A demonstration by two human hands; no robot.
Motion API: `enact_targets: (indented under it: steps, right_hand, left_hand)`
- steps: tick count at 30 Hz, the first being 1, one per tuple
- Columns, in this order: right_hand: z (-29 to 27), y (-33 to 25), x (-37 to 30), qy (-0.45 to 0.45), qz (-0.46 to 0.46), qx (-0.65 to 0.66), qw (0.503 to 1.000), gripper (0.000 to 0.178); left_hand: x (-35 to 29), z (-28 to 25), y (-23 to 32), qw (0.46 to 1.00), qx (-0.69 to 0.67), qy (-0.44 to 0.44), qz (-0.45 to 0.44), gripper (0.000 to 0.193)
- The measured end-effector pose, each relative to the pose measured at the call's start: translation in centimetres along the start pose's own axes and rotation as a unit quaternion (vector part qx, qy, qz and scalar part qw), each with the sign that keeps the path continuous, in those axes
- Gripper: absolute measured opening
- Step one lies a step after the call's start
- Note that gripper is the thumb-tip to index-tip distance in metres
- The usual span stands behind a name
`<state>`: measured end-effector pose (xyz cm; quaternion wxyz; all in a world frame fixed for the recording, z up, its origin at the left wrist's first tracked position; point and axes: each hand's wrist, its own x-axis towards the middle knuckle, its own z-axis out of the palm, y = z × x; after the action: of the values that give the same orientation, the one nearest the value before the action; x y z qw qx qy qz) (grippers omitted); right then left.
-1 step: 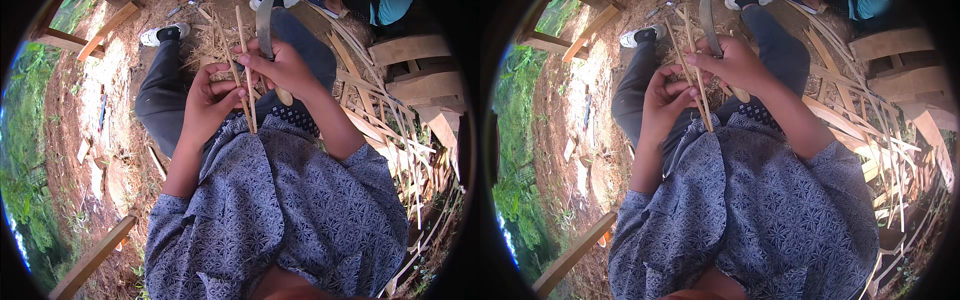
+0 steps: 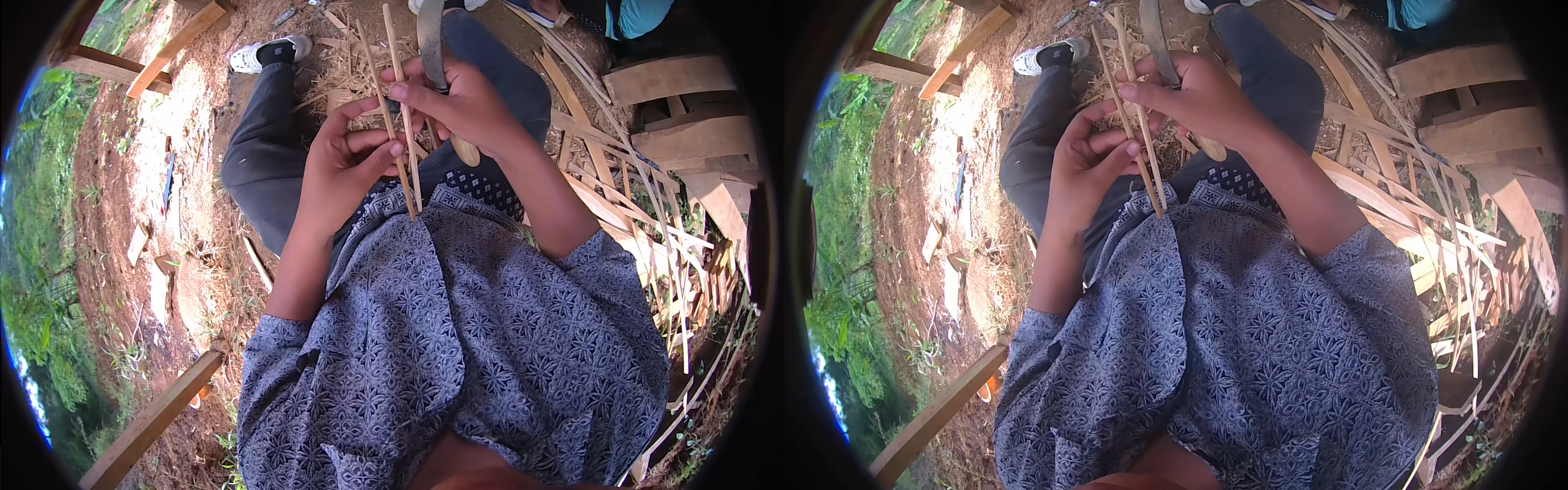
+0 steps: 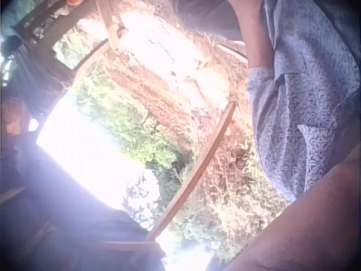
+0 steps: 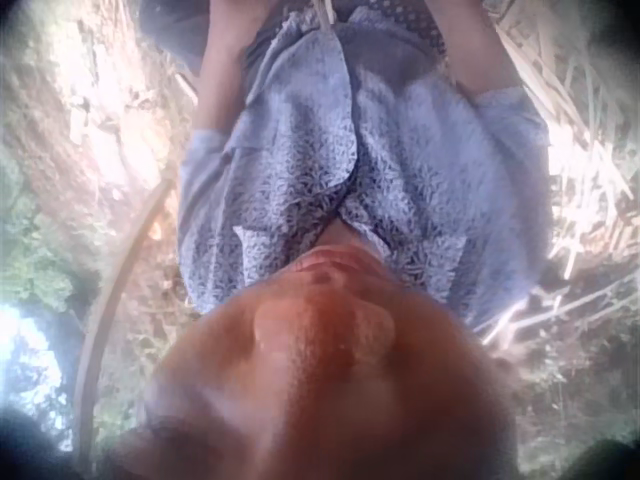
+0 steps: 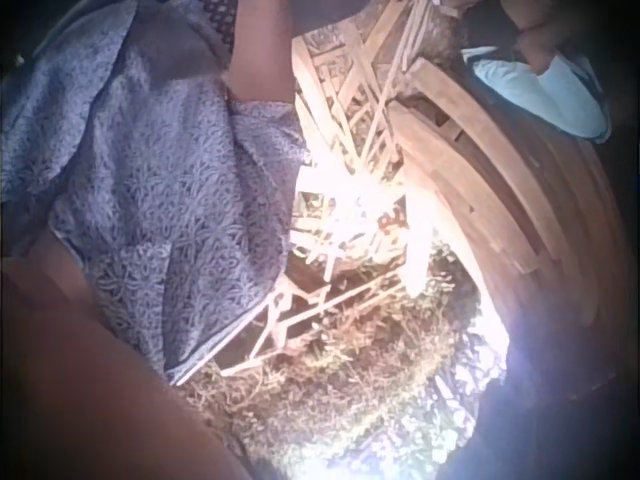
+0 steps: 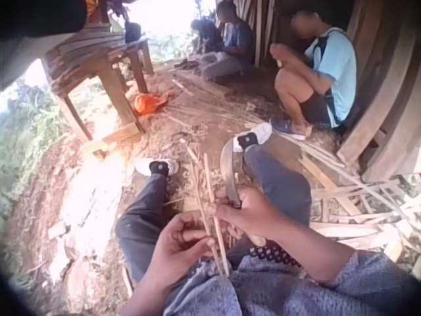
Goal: The person sits on the ground outdoors and uses a curved knife to shave thin strips from a small wooden stick. They hold the stick in their left hand and carefully scrape the blade along its length to create fine wood shavings.
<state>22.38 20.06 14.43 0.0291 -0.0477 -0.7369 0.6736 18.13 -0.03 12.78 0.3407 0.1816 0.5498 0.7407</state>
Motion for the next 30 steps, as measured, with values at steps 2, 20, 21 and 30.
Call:
enact_targets:
  steps: [2, 20, 21, 30]
  right_hand:
    - [0.3, -0.5, 0.0, -0.001, 0.022, -0.046, 0.999, 0.04]
    - [0.7, 0.0, 2.5, -0.103, -0.006, -0.15, 0.983, 0.043]
    - [0.7, -0.2, 2.5, -0.109, -0.007, -0.136, 0.985, 0.043]
    - [0.4, -0.6, 2.4, -0.114, 0.058, -0.099, 0.987, 0.043]
  left_hand:
    - [-0.6, 0.0, 0.3, 0.999, 0.018, 0.002, -0.026, 0.027]
    - [-1.7, -1.1, -0.7, 0.998, -0.005, 0.055, -0.002, 0.028]
    - [-1.7, -1.0, -0.7, 0.998, -0.008, 0.056, -0.001, 0.028]
    - [-1.4, -0.8, -0.8, 0.999, 0.0, 0.054, -0.01, 0.028]
